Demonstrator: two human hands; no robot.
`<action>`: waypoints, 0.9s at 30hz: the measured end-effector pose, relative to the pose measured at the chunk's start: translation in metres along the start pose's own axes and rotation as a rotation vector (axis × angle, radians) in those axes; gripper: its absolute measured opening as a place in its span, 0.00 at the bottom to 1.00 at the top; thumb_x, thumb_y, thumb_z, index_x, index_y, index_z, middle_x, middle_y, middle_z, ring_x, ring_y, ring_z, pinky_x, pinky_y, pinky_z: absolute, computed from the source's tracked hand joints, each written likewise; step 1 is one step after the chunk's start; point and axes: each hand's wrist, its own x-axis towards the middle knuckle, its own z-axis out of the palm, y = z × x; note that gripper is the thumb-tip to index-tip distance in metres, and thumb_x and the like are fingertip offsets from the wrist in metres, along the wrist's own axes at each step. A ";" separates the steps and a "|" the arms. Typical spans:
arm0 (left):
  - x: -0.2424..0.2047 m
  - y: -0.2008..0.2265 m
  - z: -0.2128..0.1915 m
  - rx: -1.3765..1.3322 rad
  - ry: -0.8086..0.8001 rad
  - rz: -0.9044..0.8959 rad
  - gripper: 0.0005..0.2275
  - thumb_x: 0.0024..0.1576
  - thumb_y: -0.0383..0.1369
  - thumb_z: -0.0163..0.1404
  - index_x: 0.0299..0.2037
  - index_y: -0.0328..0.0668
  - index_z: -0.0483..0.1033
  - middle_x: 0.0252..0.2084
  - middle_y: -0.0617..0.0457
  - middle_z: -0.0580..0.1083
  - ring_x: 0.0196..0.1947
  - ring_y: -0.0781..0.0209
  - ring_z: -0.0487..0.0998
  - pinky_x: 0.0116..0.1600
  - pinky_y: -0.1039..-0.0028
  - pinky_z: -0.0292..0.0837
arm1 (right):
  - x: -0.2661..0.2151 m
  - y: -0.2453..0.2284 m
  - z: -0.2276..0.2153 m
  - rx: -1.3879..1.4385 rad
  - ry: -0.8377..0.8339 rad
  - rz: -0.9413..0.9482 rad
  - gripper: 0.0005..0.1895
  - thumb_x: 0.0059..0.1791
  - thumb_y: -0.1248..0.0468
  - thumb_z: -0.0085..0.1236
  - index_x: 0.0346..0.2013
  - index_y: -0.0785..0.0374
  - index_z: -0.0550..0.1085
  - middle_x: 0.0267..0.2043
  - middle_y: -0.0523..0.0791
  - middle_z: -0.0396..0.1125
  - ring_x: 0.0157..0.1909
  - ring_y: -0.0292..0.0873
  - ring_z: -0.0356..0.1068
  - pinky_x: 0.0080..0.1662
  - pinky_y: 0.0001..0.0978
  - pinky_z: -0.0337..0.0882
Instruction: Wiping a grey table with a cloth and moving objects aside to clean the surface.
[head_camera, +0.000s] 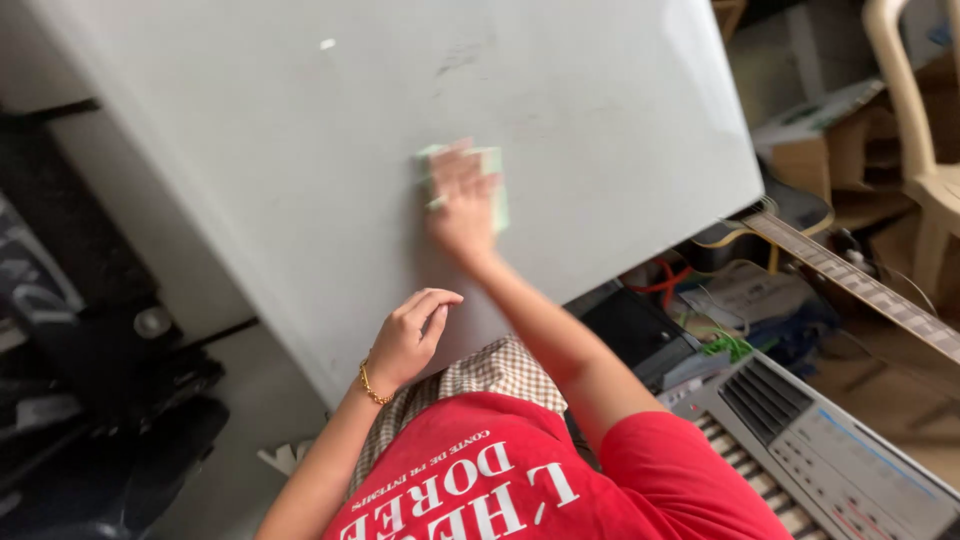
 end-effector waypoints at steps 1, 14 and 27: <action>-0.011 -0.004 -0.007 -0.008 0.051 -0.006 0.08 0.63 0.26 0.45 0.47 0.39 0.77 0.45 0.48 0.79 0.44 0.50 0.81 0.49 0.66 0.77 | -0.023 -0.059 0.001 0.106 -0.001 -0.212 0.39 0.47 0.63 0.52 0.74 0.57 0.56 0.76 0.56 0.47 0.77 0.63 0.45 0.72 0.67 0.44; 0.025 -0.020 0.010 0.039 0.377 -0.034 0.08 0.64 0.26 0.45 0.48 0.37 0.76 0.46 0.48 0.78 0.46 0.51 0.81 0.51 0.67 0.76 | 0.096 0.105 -0.075 -0.103 -0.226 -0.164 0.35 0.53 0.57 0.49 0.75 0.54 0.57 0.77 0.51 0.49 0.75 0.59 0.50 0.70 0.59 0.50; 0.086 0.008 0.045 0.108 0.339 0.012 0.07 0.62 0.26 0.46 0.47 0.39 0.77 0.48 0.50 0.78 0.48 0.49 0.80 0.50 0.65 0.76 | 0.190 0.253 -0.039 -0.521 -0.265 0.407 0.33 0.49 0.60 0.46 0.71 0.58 0.59 0.83 0.48 0.39 0.81 0.61 0.34 0.73 0.62 0.34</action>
